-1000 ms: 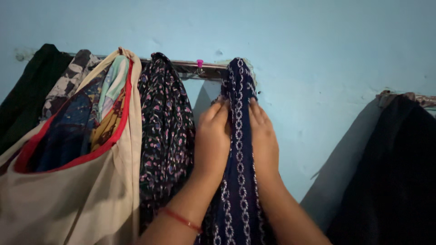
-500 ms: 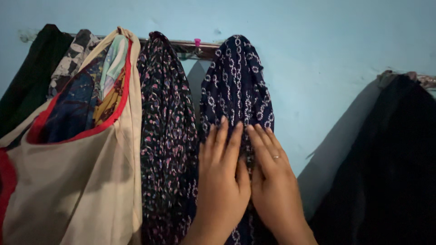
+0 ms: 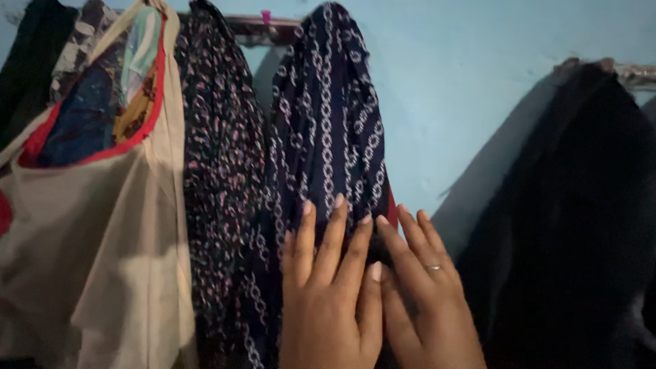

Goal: The person repeatedly picks up various garments from a pile on a chair and hangs them on a wall-mounted rack. The person handles shirts, pants, and patterned fabrics one by one, unfolding and arranging them on the rack.

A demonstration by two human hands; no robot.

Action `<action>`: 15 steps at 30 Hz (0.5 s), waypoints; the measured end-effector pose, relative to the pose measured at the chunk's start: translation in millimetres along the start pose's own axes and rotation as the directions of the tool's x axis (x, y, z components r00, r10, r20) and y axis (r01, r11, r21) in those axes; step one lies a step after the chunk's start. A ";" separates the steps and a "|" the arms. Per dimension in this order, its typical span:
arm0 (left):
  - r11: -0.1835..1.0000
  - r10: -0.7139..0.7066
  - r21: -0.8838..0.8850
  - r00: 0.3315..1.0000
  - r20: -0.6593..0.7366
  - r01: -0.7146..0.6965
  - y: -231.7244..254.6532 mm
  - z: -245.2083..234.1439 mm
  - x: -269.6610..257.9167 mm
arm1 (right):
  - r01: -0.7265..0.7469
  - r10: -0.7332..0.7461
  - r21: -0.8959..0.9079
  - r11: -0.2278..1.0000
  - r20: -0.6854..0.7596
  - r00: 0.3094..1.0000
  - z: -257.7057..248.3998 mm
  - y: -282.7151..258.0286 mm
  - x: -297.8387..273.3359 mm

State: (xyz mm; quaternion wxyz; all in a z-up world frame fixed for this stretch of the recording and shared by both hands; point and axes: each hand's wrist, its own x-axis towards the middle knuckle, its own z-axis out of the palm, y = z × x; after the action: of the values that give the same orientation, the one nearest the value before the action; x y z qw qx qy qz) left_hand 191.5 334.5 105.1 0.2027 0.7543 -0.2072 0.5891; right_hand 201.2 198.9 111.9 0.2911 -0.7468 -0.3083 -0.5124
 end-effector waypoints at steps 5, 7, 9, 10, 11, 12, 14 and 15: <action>1.000 0.007 -0.001 0.999 0.032 -0.007 26.3 -3.5 -20.4 | -0.005 0.008 -0.026 1.000 0.087 0.996 -26.3 5.3 -27.0; 1.000 -0.008 0.006 0.996 0.093 0.008 37.0 -2.0 -29.2 | -0.107 0.107 -0.002 0.994 0.121 0.987 -34.3 4.1 -40.5; 1.000 0.001 -0.009 0.993 0.122 0.000 46.3 -2.9 -37.5 | -0.135 0.134 -0.001 0.991 0.117 0.984 -40.9 2.2 -54.3; 0.999 0.019 -0.030 0.993 0.120 -0.015 50.4 -3.2 -40.4 | -0.111 0.112 -0.015 0.994 0.095 0.989 -44.4 1.2 -60.9; 0.998 0.036 -0.052 0.992 0.118 -0.030 54.7 -4.4 -43.5 | -0.087 0.089 -0.029 0.996 0.073 0.993 -48.6 0.7 -66.5; 0.997 0.038 -0.074 0.985 0.166 -0.026 59.5 -6.2 -47.3 | -0.057 0.060 -0.041 0.998 0.078 0.995 -54.2 0.9 -71.7; 0.992 0.047 -0.122 0.965 0.258 -0.016 69.0 -11.1 -53.8 | 0.005 0.001 -0.069 0.998 0.088 0.996 -65.9 -1.1 -79.6; 0.993 0.049 -0.120 0.963 0.266 -0.018 73.9 -12.9 -56.1 | -0.021 0.028 -0.066 0.998 0.099 0.995 -71.0 -4.2 -83.1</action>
State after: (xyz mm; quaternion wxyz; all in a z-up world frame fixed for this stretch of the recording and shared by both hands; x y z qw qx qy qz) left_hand 128.1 284.3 58.0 0.2065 0.8104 -0.2796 0.4717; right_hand 132.8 134.9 55.5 0.2574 -0.7843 -0.2966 -0.4803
